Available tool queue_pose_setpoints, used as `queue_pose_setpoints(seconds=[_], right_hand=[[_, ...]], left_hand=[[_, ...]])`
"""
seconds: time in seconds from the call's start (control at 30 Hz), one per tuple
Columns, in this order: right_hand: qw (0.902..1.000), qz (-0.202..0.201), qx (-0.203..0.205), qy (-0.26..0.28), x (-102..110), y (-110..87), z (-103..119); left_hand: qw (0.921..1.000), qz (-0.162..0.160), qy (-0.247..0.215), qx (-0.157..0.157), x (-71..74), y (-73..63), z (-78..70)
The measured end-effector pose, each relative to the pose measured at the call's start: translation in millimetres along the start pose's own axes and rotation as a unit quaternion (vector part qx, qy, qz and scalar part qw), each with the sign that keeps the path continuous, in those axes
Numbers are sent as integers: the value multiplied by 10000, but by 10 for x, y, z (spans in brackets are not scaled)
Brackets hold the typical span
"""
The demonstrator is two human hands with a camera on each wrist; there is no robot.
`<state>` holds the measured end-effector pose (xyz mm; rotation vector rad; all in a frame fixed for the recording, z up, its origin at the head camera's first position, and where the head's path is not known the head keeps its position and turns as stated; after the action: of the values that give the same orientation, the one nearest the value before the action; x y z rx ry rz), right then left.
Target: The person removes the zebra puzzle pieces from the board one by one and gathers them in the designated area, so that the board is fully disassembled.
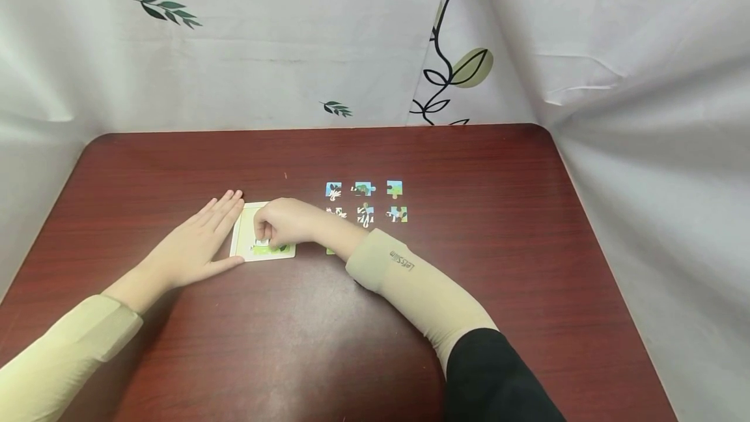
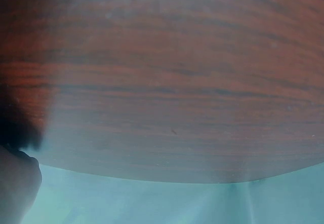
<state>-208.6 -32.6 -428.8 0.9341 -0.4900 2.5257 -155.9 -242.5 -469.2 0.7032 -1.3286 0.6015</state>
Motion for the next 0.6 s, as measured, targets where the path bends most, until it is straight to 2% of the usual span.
queue_pose_setpoints(seconds=[0.2, 0.6], right_hand=[[10000, 42, -78, -22, -10, -2, 43], [9987, -17, -138, -494, -35, 20, 48]], left_hand=[[10000, -14, -35, -11, 5, 4, -13], [10000, 13, 1, -9, -18, 11, 3]])
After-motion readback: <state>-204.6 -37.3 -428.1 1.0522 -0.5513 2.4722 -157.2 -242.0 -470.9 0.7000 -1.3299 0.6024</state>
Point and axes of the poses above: each hand's wrist, its own y-axis towards the middle knuckle, its own x-axis out of the back of the hand, z = x × y, the point moved 3 cm from there along y, towards the middle knuckle, and after that the axes turned 9 degrees about y, right-handed, at the moved point
